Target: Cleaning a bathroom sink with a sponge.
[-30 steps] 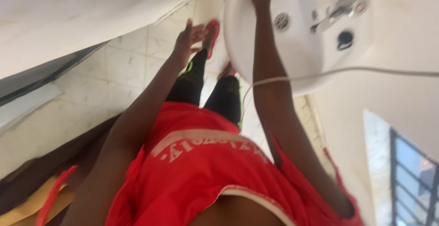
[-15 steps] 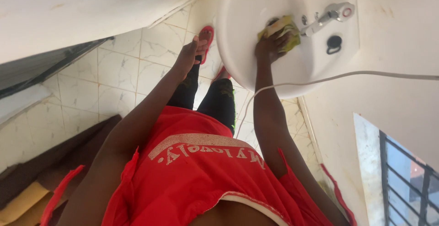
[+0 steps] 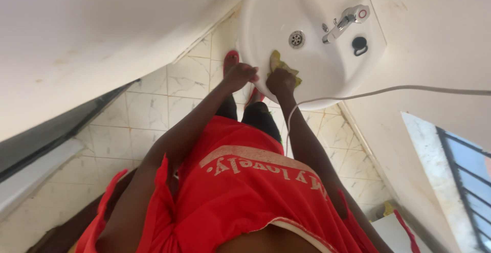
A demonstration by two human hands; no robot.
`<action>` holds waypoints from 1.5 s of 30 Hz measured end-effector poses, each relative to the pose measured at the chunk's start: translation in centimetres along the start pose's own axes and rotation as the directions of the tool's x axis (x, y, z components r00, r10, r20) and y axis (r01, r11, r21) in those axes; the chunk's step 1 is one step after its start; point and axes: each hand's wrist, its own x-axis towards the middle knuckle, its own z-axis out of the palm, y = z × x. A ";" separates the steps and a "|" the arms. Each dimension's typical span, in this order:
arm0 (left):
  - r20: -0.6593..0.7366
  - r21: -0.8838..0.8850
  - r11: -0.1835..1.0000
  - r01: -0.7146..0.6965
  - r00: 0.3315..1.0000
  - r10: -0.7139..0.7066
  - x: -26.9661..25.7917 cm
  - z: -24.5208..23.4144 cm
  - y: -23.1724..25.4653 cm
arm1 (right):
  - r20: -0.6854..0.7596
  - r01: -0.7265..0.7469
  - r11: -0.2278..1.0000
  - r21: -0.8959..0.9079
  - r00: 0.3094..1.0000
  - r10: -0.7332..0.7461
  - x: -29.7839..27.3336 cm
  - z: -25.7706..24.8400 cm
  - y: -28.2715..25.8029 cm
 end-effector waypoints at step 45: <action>0.867 -0.485 0.582 0.652 0.446 0.223 2.8 7.2 11.4 | -0.297 0.410 0.125 0.904 0.809 -0.507 -6.5 -15.8 7.1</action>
